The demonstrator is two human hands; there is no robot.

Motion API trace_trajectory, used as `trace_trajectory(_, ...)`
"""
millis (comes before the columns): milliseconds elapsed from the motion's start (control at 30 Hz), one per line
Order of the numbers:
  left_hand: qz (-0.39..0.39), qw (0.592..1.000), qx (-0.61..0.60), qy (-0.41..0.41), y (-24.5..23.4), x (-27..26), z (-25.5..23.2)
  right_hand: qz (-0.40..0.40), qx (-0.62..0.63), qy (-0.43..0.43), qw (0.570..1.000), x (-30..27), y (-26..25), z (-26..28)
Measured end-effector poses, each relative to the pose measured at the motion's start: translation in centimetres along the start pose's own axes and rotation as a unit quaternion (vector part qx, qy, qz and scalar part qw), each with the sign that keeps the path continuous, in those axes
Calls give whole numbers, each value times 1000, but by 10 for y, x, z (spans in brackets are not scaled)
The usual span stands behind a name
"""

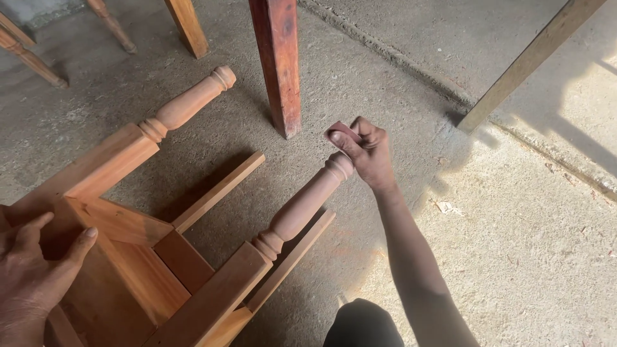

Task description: The person sands the legs of a wooden chair using sandpaper.

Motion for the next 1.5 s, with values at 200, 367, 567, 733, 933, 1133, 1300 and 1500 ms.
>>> trace_trajectory(200, -99, 985, 119, 80, 8, 10, 10, -33, 59, -6, 998, -12, 3, -3)
trace_trajectory(367, -74, 994, 40, 73, -7, -6, -3, 15, 33, 18, 999, -18, 5, 16)
trace_trajectory(567, -85, 989, 70, 100, -4, -5, 3, 21, 21, 1, 1000, 2, 6, -1)
trace_trajectory(733, -110, 987, 48, 108, -6, -2, -1, 59, 7, -8, 998, -14, 4, 4)
trace_trajectory(933, -19, 999, 44, 16, -8, -10, -11, 117, -7, -15, 993, 20, 8, 14)
trace_trajectory(1133, 13, 1000, 2, -6, 0, -1, -5, 67, 5, 87, 994, -10, 3, -6)
trace_trajectory(1300, -4, 999, -4, 40, -11, -10, -18, 185, -78, 65, 978, 40, 17, 14)
trace_trajectory(1500, 15, 1000, 11, 1, -5, 0, -15, 27, -57, 28, 998, -5, -16, -21)
Point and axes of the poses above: each hand's wrist, its own x-axis towards the middle knuckle, its own y-axis out of the palm, z = x × y, the point moved 6 cm from there along x, towards the middle knuckle, and after that the axes turned 13 degrees about z, right-handed, at the moved point
